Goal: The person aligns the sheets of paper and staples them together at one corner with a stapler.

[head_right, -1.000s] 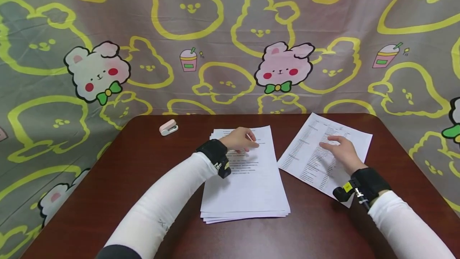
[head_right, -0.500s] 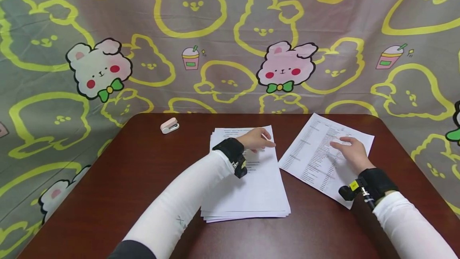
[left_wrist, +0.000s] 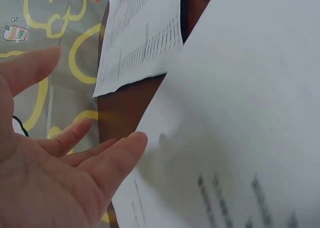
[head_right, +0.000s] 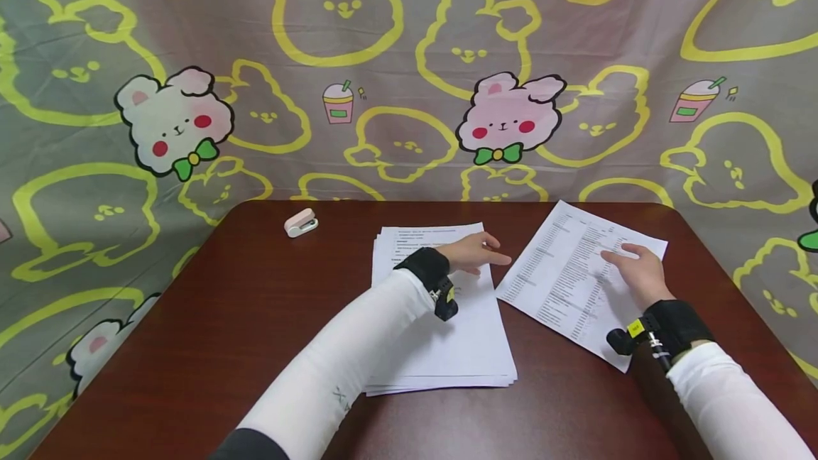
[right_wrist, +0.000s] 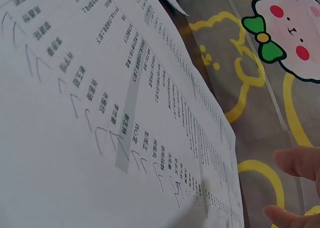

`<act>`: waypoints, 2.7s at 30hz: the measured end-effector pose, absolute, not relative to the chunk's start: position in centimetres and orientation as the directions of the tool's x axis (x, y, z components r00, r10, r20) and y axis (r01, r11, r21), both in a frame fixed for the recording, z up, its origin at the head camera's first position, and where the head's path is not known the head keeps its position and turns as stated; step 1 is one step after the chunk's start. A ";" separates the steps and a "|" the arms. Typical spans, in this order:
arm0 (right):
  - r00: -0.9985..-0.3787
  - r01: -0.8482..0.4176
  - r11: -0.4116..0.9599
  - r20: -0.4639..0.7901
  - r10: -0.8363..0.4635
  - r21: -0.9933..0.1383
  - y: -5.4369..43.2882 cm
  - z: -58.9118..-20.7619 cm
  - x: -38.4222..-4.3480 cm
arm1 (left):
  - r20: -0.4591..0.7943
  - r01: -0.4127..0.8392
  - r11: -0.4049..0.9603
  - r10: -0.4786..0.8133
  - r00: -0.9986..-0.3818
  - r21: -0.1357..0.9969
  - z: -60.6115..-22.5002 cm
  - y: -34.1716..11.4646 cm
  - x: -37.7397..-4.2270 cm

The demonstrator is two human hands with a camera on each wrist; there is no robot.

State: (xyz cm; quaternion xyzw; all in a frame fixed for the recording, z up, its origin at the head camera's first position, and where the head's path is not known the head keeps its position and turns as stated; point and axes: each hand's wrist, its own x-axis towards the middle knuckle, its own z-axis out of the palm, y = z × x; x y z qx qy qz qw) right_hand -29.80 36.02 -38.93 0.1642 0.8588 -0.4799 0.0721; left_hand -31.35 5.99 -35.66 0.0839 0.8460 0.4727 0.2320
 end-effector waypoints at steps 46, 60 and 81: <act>-0.880 0.461 0.238 -0.407 0.244 -0.855 37.5 -38.9 -28.9 | -0.436 -0.396 0.186 0.295 -0.850 0.899 -37.2 9.7 -30.6; -0.913 0.382 0.294 -0.309 0.266 -0.876 36.6 -38.7 -28.4 | -0.365 -0.306 0.209 0.372 -0.853 0.929 -37.3 10.4 -29.4; -0.948 0.314 0.309 -0.278 0.156 -0.898 33.6 -37.8 -27.6 | -0.317 -0.199 0.318 0.381 -0.869 0.927 -36.8 5.8 -27.7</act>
